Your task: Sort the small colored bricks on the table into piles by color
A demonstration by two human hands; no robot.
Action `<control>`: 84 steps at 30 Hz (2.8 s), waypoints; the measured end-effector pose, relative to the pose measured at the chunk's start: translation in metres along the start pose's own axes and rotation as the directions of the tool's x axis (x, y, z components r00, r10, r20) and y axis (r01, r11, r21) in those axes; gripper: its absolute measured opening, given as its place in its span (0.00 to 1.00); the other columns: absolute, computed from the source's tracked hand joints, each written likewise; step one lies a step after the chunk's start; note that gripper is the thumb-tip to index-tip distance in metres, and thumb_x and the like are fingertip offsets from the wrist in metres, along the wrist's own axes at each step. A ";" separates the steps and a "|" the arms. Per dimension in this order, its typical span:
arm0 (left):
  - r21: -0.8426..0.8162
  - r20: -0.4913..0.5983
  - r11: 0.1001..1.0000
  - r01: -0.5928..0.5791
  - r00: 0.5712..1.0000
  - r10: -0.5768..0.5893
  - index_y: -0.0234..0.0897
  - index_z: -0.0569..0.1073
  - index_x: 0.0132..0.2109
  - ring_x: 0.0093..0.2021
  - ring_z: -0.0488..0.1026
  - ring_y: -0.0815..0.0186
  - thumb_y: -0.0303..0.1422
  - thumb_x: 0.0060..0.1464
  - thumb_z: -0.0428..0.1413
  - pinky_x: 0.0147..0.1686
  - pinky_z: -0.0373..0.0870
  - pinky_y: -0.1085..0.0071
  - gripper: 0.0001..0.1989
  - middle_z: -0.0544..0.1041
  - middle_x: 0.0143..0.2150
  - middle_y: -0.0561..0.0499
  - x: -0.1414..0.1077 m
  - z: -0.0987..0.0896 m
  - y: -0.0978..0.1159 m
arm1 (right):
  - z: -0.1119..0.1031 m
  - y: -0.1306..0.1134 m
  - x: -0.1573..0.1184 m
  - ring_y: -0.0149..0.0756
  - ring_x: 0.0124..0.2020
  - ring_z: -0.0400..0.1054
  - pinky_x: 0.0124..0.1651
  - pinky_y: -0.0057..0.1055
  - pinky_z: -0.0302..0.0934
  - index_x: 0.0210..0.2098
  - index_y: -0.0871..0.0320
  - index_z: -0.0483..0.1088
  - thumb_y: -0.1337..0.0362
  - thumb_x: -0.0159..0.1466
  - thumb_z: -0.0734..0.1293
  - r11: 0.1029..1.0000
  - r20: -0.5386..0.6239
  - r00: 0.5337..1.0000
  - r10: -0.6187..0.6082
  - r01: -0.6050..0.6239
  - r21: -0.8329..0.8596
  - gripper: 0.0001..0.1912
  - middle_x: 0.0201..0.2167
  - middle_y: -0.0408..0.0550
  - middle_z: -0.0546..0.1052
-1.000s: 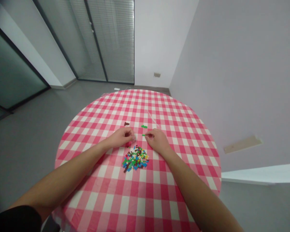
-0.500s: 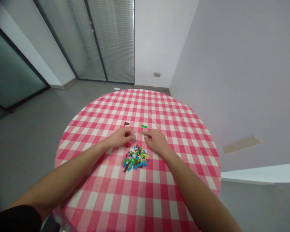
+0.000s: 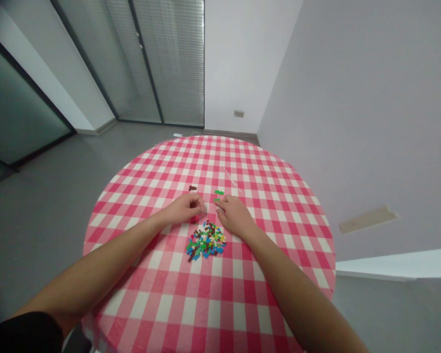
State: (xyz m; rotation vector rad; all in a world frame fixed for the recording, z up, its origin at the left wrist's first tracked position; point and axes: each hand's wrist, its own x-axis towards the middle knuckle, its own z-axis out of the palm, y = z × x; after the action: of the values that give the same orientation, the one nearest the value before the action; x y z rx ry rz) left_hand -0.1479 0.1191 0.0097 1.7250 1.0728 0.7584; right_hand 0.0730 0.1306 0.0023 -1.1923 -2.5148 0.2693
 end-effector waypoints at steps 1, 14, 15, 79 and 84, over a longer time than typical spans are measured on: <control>-0.004 0.001 1.000 0.001 1.000 -0.001 0.35 0.69 0.31 0.26 0.70 0.70 0.27 0.51 0.54 0.29 0.66 0.74 0.02 0.74 0.26 0.53 0.000 0.000 0.000 | 0.000 -0.001 0.000 0.41 0.43 0.66 0.49 0.37 0.61 0.53 0.61 0.73 0.66 0.67 0.61 1.000 0.007 1.000 0.008 -0.008 -0.016 0.17 0.41 0.55 0.72; -0.016 0.014 1.000 -0.008 1.000 0.008 0.35 0.70 0.32 0.26 0.71 0.70 0.26 0.51 0.54 0.28 0.67 0.74 0.01 0.74 0.26 0.52 0.001 0.000 -0.003 | -0.002 -0.001 0.005 0.44 0.42 0.64 0.47 0.38 0.59 0.56 0.61 0.71 0.61 0.68 0.61 0.989 0.008 0.999 0.041 -0.040 -0.145 0.19 0.39 0.55 0.72; -0.014 0.014 1.000 -0.006 1.000 0.006 0.35 0.70 0.32 0.26 0.71 0.70 0.26 0.51 0.54 0.27 0.67 0.74 0.01 0.74 0.26 0.52 0.001 0.000 -0.003 | -0.002 0.000 0.004 0.44 0.42 0.64 0.47 0.38 0.59 0.55 0.61 0.71 0.61 0.68 0.62 0.989 0.001 0.999 0.044 -0.043 -0.139 0.19 0.39 0.55 0.72; 0.299 0.214 0.952 -0.063 0.977 -0.002 0.36 0.77 0.34 0.27 0.71 0.68 0.33 0.50 0.60 0.27 0.62 0.74 0.05 0.77 0.28 0.52 -0.005 -0.017 0.010 | -0.028 -0.003 -0.009 0.34 0.36 0.71 0.40 0.31 0.63 0.40 0.53 0.80 0.66 0.62 0.67 0.938 0.257 0.954 -0.153 0.058 0.341 0.09 0.34 0.47 0.78; 0.311 0.216 0.949 -0.053 0.976 -0.016 0.37 0.77 0.33 0.28 0.71 0.68 0.32 0.50 0.59 0.27 0.62 0.74 0.04 0.78 0.29 0.52 -0.005 -0.016 0.011 | -0.030 -0.011 -0.008 0.35 0.35 0.70 0.38 0.31 0.62 0.40 0.54 0.80 0.65 0.62 0.69 0.948 0.284 0.939 -0.192 0.102 0.302 0.08 0.33 0.48 0.77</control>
State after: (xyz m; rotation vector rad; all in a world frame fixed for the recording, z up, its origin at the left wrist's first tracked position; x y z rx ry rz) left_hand -0.1604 0.1190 0.0257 2.0375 1.0693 0.4108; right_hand 0.0816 0.1181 0.0313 -0.8983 -2.6922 0.8055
